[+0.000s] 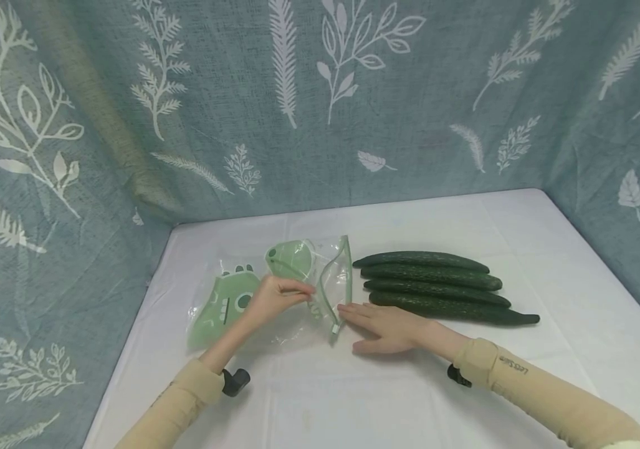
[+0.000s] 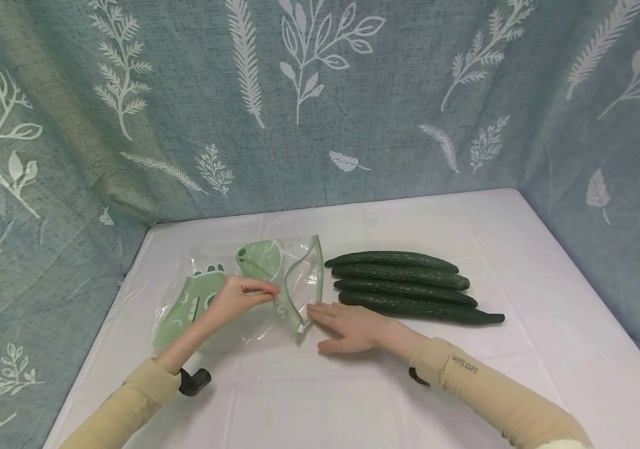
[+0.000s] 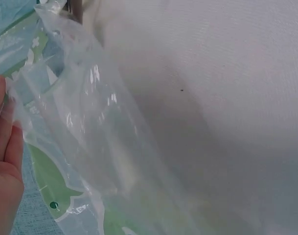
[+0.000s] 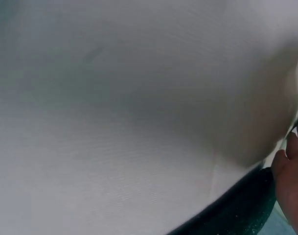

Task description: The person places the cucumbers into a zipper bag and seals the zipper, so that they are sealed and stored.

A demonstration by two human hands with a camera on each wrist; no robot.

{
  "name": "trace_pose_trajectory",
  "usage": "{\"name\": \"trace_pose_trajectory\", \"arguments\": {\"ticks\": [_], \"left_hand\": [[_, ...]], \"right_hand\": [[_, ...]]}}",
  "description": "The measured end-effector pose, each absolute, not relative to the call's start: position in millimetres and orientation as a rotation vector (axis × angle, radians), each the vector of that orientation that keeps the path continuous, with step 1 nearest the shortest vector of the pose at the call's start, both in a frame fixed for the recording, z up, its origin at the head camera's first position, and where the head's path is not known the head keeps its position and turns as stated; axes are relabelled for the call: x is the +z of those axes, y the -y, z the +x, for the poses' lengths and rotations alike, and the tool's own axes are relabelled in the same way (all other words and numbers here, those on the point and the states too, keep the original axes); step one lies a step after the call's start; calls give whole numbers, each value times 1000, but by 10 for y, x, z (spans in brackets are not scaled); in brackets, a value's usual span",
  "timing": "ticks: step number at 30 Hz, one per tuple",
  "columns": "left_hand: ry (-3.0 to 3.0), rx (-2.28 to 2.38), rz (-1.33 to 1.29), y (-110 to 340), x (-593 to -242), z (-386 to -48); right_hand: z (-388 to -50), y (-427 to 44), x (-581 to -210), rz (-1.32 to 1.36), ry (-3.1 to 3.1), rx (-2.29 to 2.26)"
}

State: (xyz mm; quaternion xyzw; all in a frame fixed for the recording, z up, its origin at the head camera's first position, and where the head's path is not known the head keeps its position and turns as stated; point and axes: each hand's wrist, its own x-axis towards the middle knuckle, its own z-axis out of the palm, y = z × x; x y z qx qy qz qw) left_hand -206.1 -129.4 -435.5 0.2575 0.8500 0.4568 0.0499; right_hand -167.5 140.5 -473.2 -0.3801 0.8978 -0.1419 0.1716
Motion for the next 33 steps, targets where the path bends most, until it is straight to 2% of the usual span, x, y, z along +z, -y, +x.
{"name": "trace_pose_trajectory", "arguments": {"ticks": [18,33], "left_hand": [[-2694,1425,739,1228,-4391,-2033],[-2723,1425,780,1238,-4424,-2027]], "right_hand": [[-1805,-1499,-4518,-1233,-2617,-619],[-1962,-2222,-4248,-1016,-2730,-962]]}}
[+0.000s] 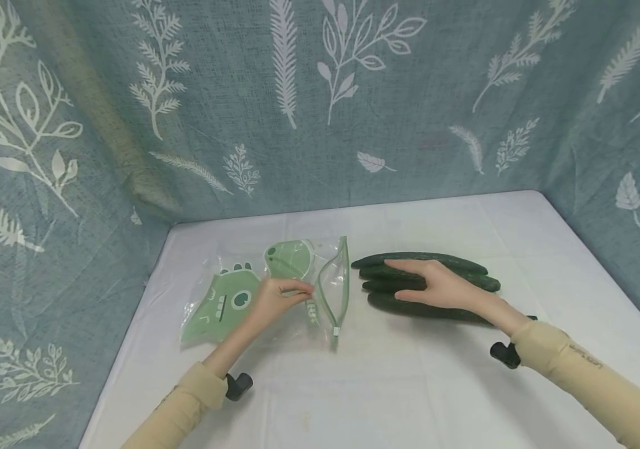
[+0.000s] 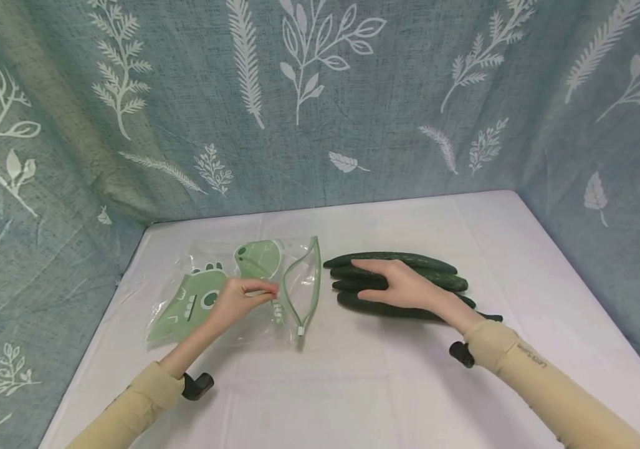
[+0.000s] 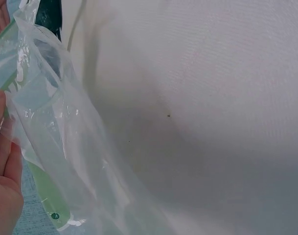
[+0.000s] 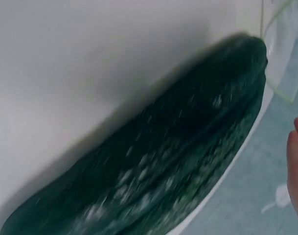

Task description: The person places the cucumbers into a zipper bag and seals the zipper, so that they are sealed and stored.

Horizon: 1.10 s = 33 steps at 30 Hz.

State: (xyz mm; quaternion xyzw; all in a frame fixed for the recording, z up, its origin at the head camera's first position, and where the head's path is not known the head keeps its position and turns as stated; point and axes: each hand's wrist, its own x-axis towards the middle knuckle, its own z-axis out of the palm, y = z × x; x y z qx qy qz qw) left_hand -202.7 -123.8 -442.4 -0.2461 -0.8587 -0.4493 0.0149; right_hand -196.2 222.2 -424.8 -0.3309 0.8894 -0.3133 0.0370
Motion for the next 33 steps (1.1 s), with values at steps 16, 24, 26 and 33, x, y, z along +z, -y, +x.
{"name": "trace_pose_trajectory", "arguments": {"ticks": [16,24,26,33], "left_hand": [[2643,-1389,-721,1232,-4418,-2011],[2666,-1389,-686,1241,-4394,-2011],[2674,-1391,-674,1247,-4394,-2013],[2669,-1391,-667,1264,-4407,-2024]], "right_hand": [[-1908,-3106,-4067,-604,-2744,-1021],[-1746,-3365,-4071,-585,-2685,-947],[-1706,-3395,-4102,-594,-2663,-924],[-1583,-3457,-4246,-623,-2670,-826]]}}
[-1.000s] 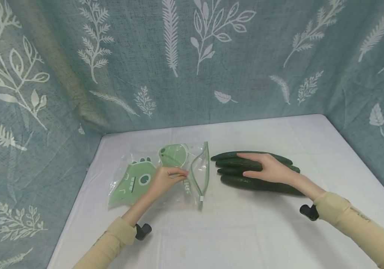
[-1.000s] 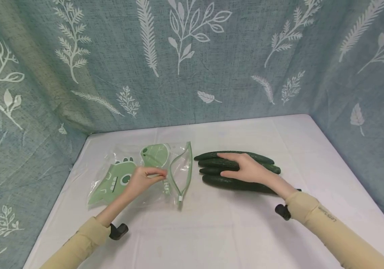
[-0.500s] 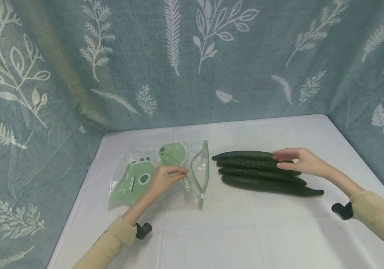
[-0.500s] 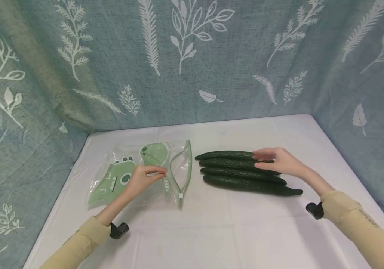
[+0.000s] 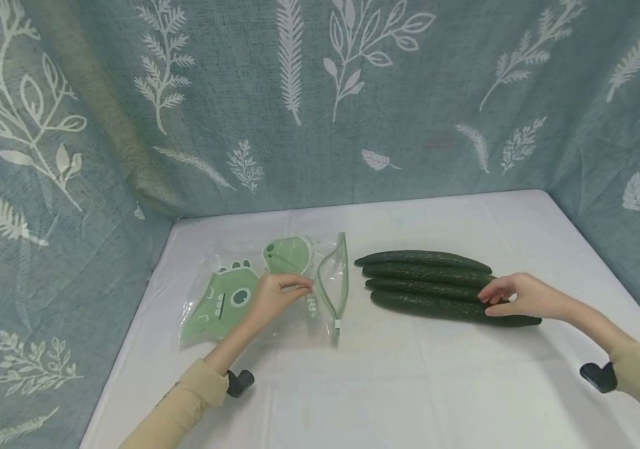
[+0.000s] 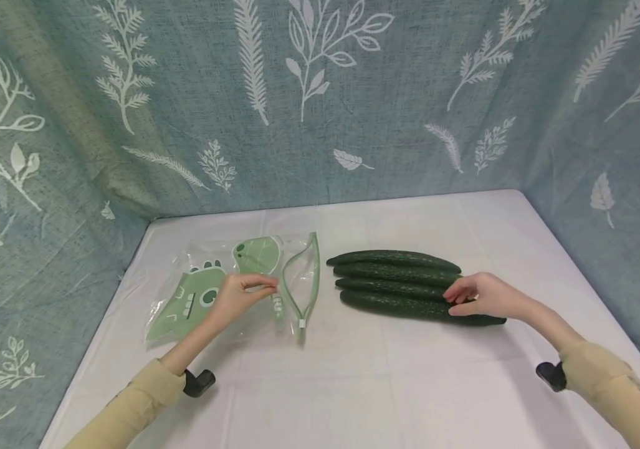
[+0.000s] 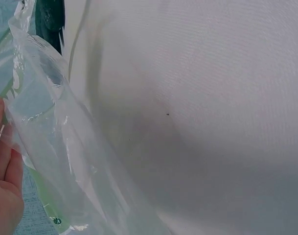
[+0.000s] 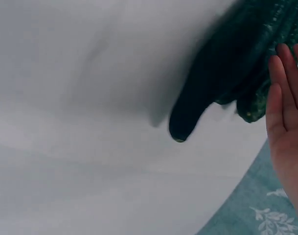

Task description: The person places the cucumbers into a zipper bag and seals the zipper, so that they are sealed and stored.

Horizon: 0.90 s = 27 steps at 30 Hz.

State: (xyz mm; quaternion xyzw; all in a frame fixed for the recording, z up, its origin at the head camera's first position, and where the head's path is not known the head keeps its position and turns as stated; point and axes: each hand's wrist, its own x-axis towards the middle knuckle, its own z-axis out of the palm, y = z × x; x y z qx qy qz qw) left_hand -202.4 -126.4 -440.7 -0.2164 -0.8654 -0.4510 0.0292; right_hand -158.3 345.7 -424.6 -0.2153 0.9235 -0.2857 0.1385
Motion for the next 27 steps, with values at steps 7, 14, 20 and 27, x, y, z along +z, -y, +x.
{"name": "trace_pose_trajectory", "arguments": {"ticks": [7,14,20,27], "left_hand": [[2667,-1398,-671,1257,-4416,-2031],[2676,-1398,-671,1257,-4412,-2039],[2676,-1423,-666,1262,-4416,-2041],[2685,-1406,-665,1253,-4434,-2037]], "right_hand": [[-1478,-3480,-4441,-752,-2791,-790],[-1432,-3451,-4541,-903,-2911,-722],[-1425,-3408,-4573,-864,-2922,-596],[-1415,-3354,-4641,-772,-2952,-602]]}}
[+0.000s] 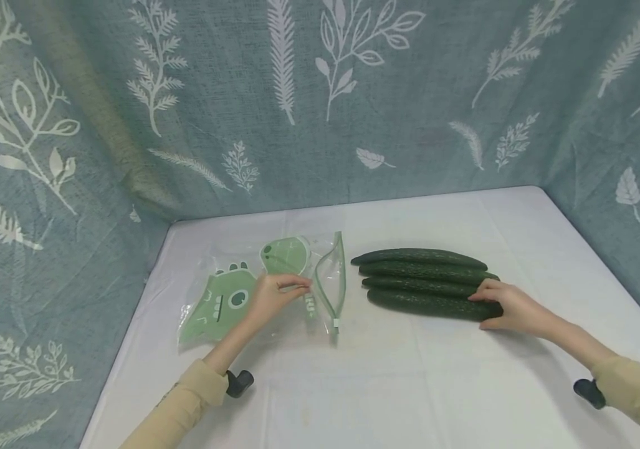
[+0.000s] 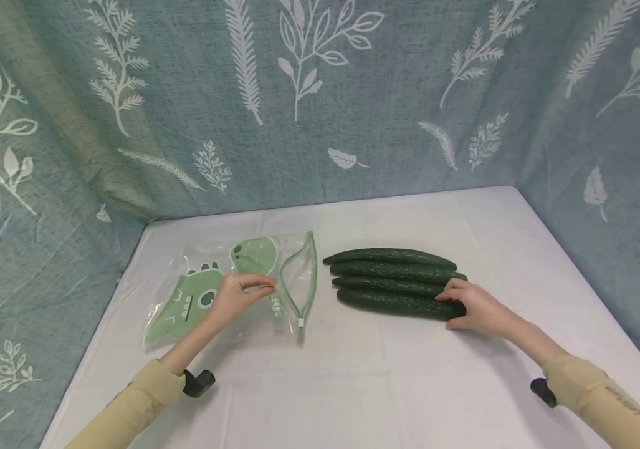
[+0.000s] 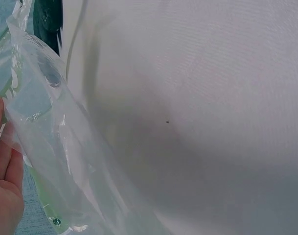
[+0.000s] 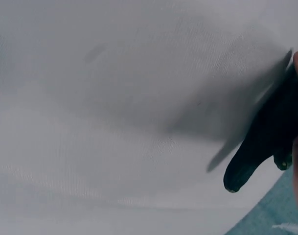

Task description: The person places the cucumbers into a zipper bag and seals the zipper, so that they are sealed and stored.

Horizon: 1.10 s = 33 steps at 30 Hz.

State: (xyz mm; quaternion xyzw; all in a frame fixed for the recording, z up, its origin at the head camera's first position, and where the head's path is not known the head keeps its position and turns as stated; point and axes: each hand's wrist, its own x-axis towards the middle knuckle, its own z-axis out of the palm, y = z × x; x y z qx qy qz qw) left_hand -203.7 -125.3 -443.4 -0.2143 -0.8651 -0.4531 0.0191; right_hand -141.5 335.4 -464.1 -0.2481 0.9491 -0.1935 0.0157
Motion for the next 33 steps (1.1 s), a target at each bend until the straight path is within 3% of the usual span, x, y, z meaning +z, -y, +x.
{"name": "trace_pose_trajectory", "arguments": {"ticks": [14,22,33], "left_hand": [[2677,-1415,-655,1235,-4427,-2005],[2672,-1434,-654,1239,-4423,-2006],[2681,-1447,-640,1235,-4406,-2016]], "right_hand": [[-1360,-3355,-4630,-739,-2966,-689],[-1350,-3388,-4703,-871,-3034,-799],[-1351,-3337,-4562,-837,-2993,-889]]}}
